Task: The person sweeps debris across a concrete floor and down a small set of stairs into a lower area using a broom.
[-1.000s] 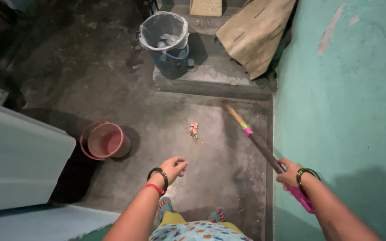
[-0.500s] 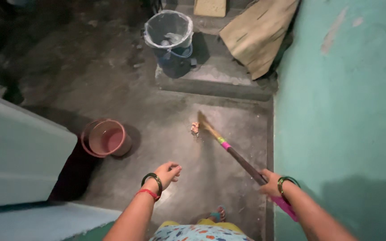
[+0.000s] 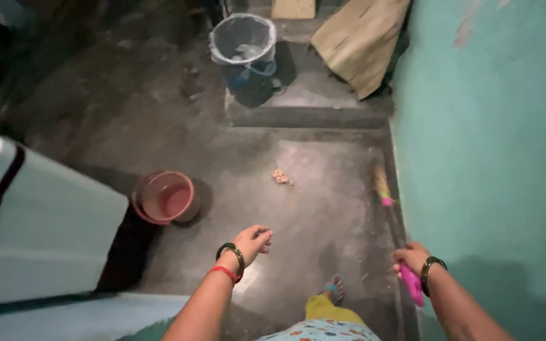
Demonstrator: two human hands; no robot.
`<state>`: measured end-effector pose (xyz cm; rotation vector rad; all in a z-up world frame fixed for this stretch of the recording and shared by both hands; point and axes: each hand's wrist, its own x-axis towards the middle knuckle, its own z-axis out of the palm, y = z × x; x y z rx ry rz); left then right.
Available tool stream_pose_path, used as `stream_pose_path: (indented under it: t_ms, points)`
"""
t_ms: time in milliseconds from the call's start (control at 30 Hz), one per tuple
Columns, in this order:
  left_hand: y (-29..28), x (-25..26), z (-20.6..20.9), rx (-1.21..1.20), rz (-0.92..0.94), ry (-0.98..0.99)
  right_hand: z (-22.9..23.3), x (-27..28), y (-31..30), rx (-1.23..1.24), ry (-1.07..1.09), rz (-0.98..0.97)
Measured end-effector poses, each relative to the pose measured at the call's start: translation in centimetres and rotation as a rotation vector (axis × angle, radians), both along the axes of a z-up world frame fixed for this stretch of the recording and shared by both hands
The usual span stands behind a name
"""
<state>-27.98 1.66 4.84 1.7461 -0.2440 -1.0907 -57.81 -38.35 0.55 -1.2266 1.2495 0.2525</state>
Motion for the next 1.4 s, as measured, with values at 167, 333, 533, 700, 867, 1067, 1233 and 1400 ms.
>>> stream_pose_path:
  t_ms: [167,333,533,700,867,1067,1233,1400]
  points:
    - [7.6,-1.1,0.8,0.103,0.003,0.046,-3.4,-1.7,7.0,-0.010,0.075,-0.042]
    - [12.6,-2.6,1.0,0.065,0.004,0.064,-3.5,0.2,16.5,-0.031,0.084,0.053]
    - [15.8,-4.6,2.1,0.036,-0.043,0.050,-0.3,1.2,22.1,0.096,-0.165,0.168]
    - [17.3,-5.3,2.0,0.020,-0.059,0.035,2.0,1.0,25.6,0.199,-0.198,-0.068]
    - [17.3,-5.6,1.3,0.000,-0.036,0.043,1.3,2.0,28.7,0.307,-0.183,-0.141]
    - [19.0,-6.5,1.5,-0.011,0.005,0.028,1.4,2.6,36.3,0.308,-0.093,-0.079]
    - [22.3,-6.8,0.9,0.033,0.023,0.062,1.8,4.9,38.7,0.308,-0.058,-0.042]
    - [25.1,-7.0,0.3,-0.090,0.143,0.121,-0.7,7.9,37.7,0.222,-0.090,0.090]
